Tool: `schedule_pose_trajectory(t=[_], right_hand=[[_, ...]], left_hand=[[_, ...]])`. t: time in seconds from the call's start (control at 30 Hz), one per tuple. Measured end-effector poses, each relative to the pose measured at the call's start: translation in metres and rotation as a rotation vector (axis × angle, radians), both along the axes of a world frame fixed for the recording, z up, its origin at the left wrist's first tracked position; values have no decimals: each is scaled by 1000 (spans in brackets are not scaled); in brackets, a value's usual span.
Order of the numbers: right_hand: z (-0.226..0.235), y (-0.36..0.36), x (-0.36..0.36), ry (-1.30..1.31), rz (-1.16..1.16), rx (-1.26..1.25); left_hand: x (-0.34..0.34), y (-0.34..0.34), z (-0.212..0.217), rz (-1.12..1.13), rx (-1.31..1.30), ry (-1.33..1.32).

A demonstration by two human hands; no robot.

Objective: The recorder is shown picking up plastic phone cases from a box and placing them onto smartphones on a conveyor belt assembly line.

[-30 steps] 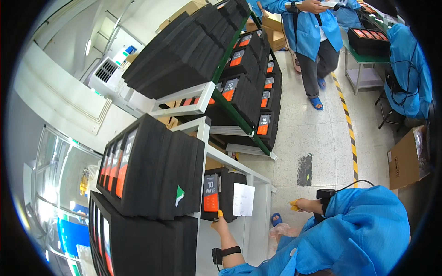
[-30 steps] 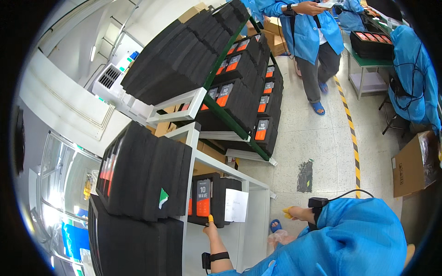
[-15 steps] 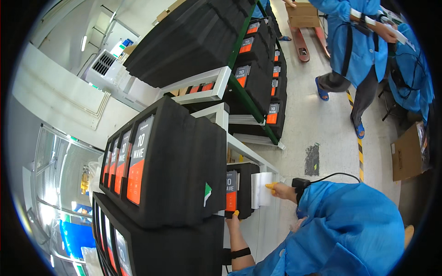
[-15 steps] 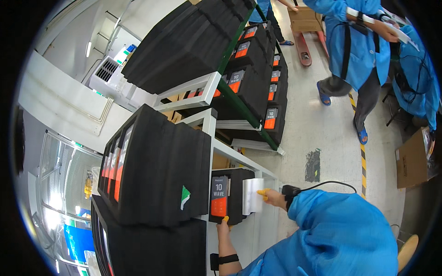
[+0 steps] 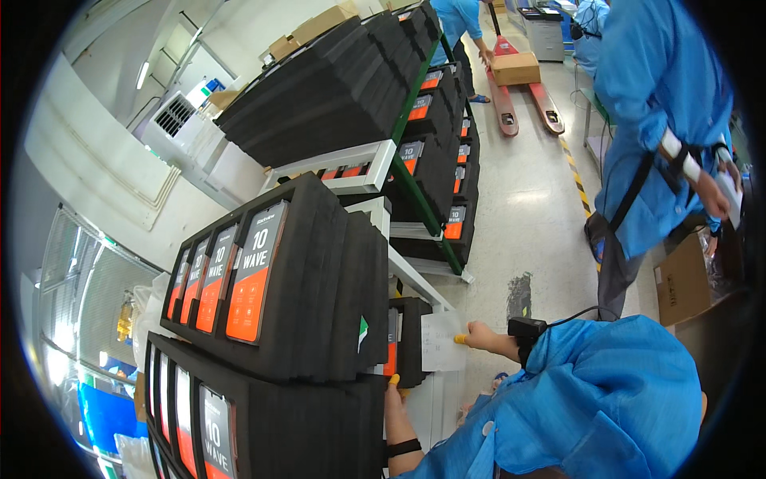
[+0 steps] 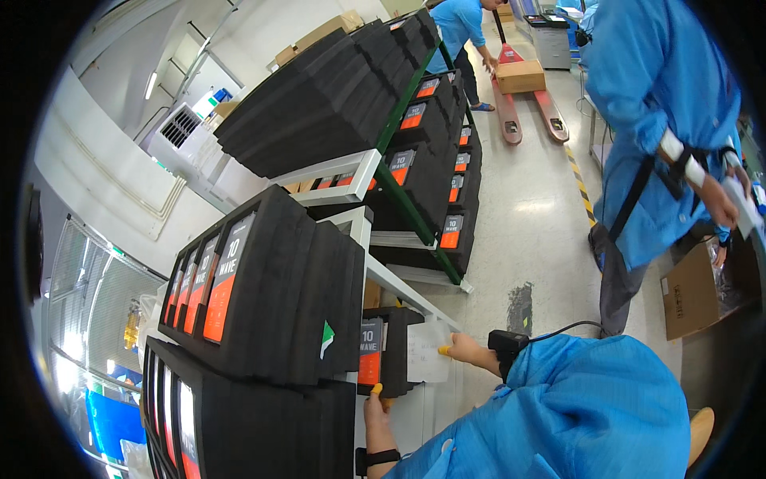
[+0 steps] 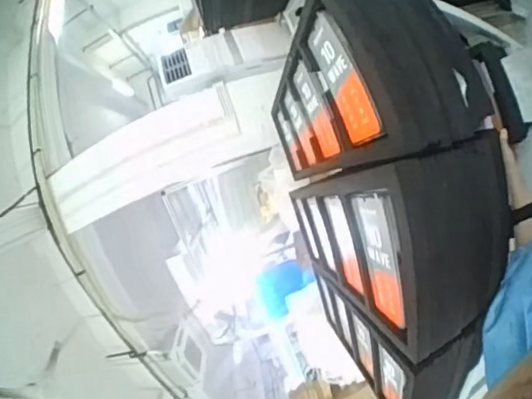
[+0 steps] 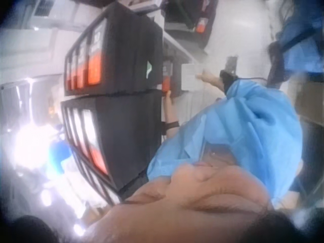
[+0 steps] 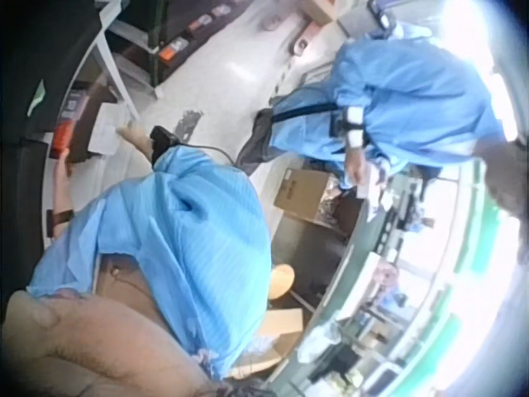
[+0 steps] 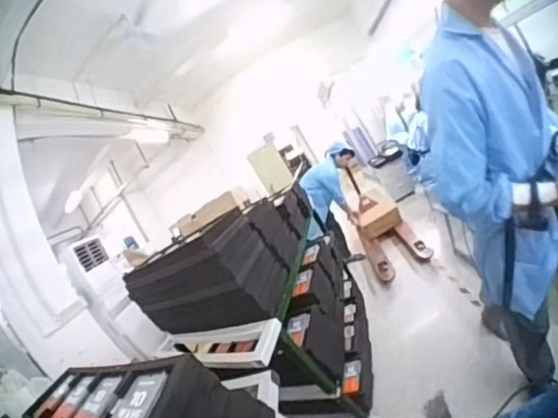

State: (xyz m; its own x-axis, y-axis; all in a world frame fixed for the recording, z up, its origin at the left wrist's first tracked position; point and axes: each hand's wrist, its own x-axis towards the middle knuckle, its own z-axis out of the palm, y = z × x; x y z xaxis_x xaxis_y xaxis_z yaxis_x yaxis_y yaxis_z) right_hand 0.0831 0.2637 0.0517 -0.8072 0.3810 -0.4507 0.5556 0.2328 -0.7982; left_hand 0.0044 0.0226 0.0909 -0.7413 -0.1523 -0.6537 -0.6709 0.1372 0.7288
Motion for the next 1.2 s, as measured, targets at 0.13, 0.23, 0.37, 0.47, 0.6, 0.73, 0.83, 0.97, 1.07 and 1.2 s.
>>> schedule_pose_trajectory(t=[0.13,0.23,0.37,0.47,0.6,0.73,0.83,0.97,1.07,1.2], right_hand=[[35,8,0,68,62,235],[86,37,17,18,90,299],[130,67,54,100,-86,-107],[124,67,48,129,-120,-262],[107,51,39,17,-214,-435],[54,53,37,-24,-290,-536],[39,50,34,17,-322,-628],[58,34,14,55,-261,-518],[47,33,14,33,-192,-445],[-14,59,45,-254,-227,-313]], left_hand=[[-21,-21,-25,-24,88,80],[-44,-35,-61,5,290,3],[-47,-32,-59,288,559,19],[-43,-29,-56,312,920,15],[-42,-29,-48,171,1369,-85],[-44,-29,-42,20,1553,-148],[-44,-27,-35,40,1603,-216],[-29,-20,-30,225,1376,-214],[-37,-67,-101,-112,906,-261],[-50,-139,-157,-696,305,-349]])
